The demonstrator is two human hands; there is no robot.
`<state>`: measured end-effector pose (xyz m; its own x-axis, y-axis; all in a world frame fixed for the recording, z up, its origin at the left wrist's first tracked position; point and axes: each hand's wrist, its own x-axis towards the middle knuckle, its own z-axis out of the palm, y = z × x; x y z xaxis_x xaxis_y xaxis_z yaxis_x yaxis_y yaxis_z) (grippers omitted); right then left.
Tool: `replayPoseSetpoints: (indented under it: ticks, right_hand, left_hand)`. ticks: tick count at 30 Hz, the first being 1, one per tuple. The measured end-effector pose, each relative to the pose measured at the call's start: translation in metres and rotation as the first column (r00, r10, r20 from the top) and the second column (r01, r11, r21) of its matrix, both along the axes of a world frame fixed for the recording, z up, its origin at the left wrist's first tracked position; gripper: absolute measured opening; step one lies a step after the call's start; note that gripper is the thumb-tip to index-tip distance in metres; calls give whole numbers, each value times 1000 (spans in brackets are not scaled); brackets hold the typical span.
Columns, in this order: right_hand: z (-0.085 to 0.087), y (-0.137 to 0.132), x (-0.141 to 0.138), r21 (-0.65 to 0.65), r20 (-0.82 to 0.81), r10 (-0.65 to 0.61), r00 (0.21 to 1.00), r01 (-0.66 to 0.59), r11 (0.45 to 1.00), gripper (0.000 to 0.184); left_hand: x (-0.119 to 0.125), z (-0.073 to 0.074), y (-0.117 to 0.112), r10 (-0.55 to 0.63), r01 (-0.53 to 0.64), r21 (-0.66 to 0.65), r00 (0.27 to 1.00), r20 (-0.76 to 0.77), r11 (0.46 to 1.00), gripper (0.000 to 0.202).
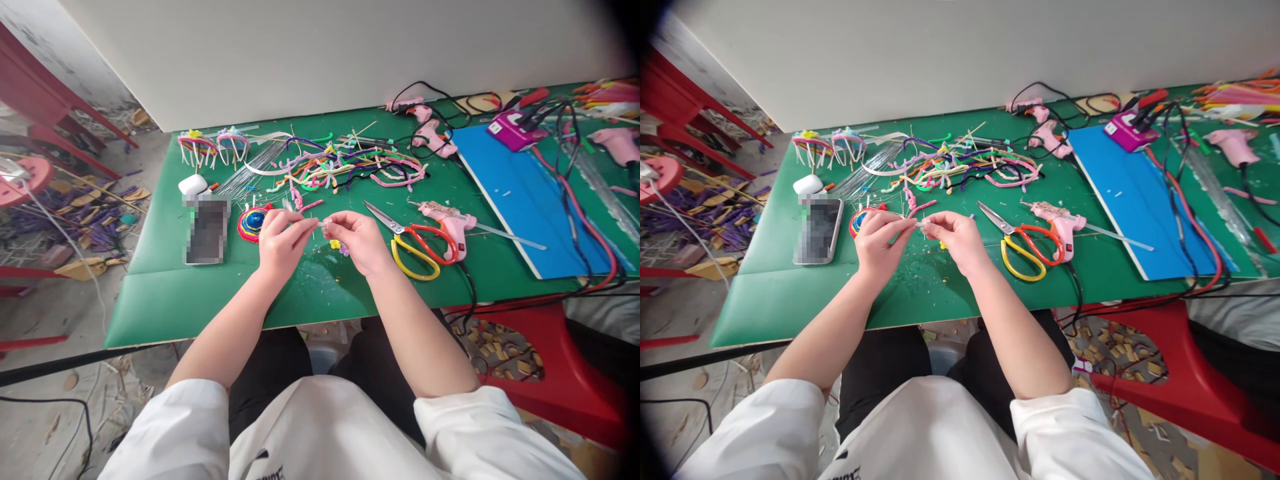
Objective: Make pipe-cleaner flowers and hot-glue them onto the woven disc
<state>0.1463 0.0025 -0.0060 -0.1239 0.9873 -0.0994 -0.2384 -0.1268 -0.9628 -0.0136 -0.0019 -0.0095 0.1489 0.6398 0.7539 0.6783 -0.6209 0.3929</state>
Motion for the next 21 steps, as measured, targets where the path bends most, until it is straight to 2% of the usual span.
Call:
replayPoseSetpoints:
  ticks: [4, 7, 9, 12, 17, 21]
  right_hand:
    - [1, -1, -2, -7, -20, 9, 1000, -9, 1000, 33]
    - [-1, -2, -4, -19, -6, 4, 1000, -4, 1000, 35]
    - [-3, -2, -5, -25, -17, -7, 1000, 6, 1000, 35]
    - [-5, -2, -6, -22, -9, -13, 1000, 13, 1000, 34]
    - [-4, -2, -7, 0, 40, -29, 999, 29, 1000, 32]
    - [-5, -3, -8, 18, 35, -35, 999, 35, 999, 30]
  left_hand:
    - [4, 3, -3, -30, 59, -171, 986, 164, 983, 9]
    - [7, 3, -5, 0, 92, -319, 960, 279, 943, 7]
    - [9, 2, -5, 14, 114, -369, 945, 325, 923, 8]
    - [10, 1, -5, 10, 105, -354, 952, 307, 929, 9]
    - [9, 1, -5, 45, -5, -223, 984, 175, 975, 11]
    - [8, 2, -6, 26, 4, -192, 987, 156, 981, 9]
